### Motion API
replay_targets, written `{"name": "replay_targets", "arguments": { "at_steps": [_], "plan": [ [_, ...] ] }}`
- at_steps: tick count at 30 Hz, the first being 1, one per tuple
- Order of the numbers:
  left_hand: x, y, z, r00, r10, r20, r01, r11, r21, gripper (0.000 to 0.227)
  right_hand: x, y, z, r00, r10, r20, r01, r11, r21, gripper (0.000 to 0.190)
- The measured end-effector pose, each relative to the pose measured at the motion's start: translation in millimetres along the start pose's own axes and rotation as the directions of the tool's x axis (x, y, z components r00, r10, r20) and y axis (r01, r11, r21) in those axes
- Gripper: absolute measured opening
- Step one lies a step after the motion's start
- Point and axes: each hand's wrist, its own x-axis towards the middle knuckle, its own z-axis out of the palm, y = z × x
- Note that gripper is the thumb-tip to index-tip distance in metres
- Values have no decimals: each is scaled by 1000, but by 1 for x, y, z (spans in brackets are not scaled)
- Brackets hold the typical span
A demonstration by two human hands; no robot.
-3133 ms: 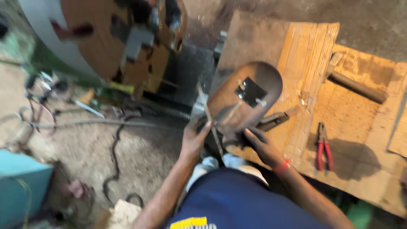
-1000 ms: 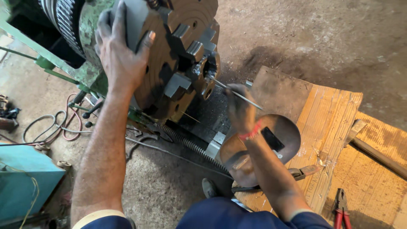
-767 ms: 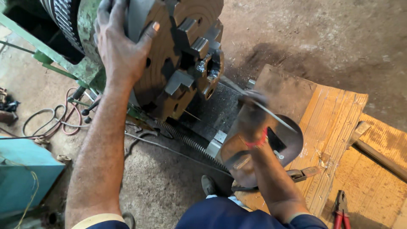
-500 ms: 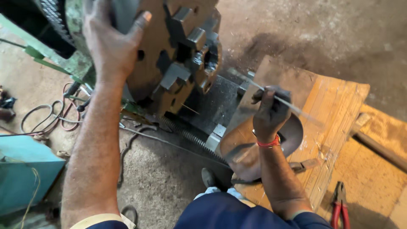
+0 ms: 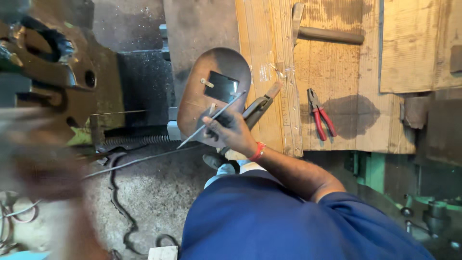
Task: The person welds a metal part secured in a lathe using a welding torch and a protective face shield. They repeatedly insert a welding rod, weld the part while sparks fly, and adjust the lathe controls between welding cycles.
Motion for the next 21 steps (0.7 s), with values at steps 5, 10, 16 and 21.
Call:
{"name": "replay_targets", "arguments": {
  "at_steps": [5, 10, 16, 21],
  "plan": [
    [-92, 57, 138, 657, -114, 745, 282, 954, -103, 60, -16, 13, -25, 999, -42, 35, 39, 997, 70, 20],
    [-130, 39, 167, 468, -355, 809, 702, 706, -96, 27, -29, 37, -67, 997, -14, -74, 9, 998, -64, 24],
    [-128, 15, 146, 766, -389, 511, 641, 516, -568, 68, -48, 108, -131, 750, 435, -498, -456, 886, 86, 51],
    [-132, 13, 129, 867, -344, 359, 498, 611, -615, 60, -33, 175, -163, 743, 488, -458, -469, 868, 164, 51]
  ]
}}
